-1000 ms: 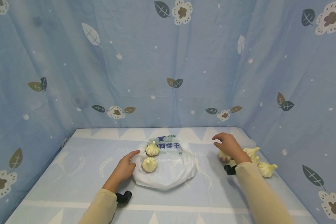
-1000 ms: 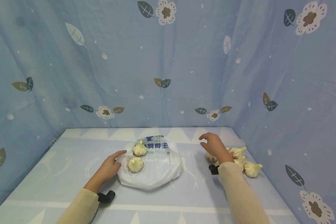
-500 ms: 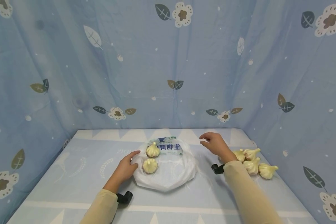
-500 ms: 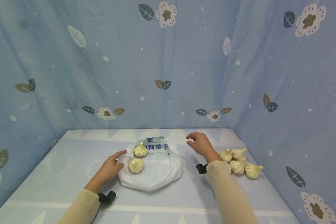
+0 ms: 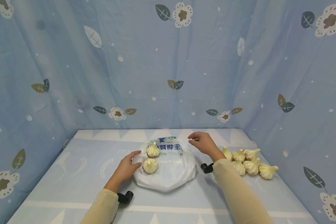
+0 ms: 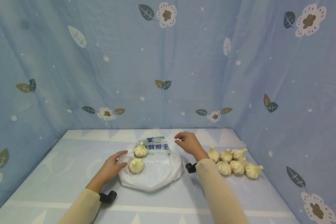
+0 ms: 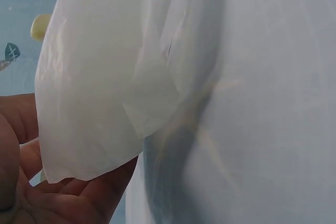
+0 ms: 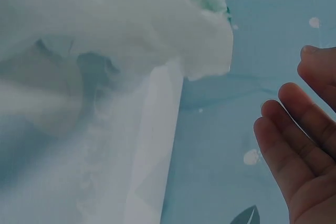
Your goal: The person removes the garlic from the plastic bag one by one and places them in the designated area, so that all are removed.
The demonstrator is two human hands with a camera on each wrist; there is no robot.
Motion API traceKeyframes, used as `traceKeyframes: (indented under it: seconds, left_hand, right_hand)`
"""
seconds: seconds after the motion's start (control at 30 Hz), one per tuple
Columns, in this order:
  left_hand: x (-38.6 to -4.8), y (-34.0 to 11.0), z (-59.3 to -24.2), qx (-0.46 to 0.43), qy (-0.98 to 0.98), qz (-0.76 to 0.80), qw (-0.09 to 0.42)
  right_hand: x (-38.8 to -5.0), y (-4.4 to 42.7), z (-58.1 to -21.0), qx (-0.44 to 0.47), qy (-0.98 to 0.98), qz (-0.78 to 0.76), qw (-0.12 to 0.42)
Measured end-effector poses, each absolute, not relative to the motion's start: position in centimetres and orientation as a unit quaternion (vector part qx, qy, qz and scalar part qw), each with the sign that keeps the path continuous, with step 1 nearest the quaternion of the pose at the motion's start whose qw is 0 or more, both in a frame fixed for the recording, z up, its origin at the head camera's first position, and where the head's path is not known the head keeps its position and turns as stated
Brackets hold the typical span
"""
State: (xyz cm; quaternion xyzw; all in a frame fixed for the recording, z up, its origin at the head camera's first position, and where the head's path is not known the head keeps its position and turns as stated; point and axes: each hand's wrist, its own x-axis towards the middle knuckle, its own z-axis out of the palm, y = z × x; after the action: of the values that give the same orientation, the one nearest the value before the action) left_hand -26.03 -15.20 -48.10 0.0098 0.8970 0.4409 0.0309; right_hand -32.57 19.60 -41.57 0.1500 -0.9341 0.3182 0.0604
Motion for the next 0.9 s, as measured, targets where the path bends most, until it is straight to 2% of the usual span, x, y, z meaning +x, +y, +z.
traceKeyframes:
  seconds: [0.53, 0.9]
  left_hand:
    - [-26.2, -15.3, -48.4, 0.011, 0.897, 0.442, 0.032]
    - [-26.2, -15.2, -48.4, 0.010, 0.900, 0.435, 0.030]
  right_hand:
    - [-33.3, 15.6, -42.4, 0.146, -0.920, 0.361, 0.038]
    - [-33.8, 12.9, -42.2, 0.151, -0.916, 0.372, 0.003]
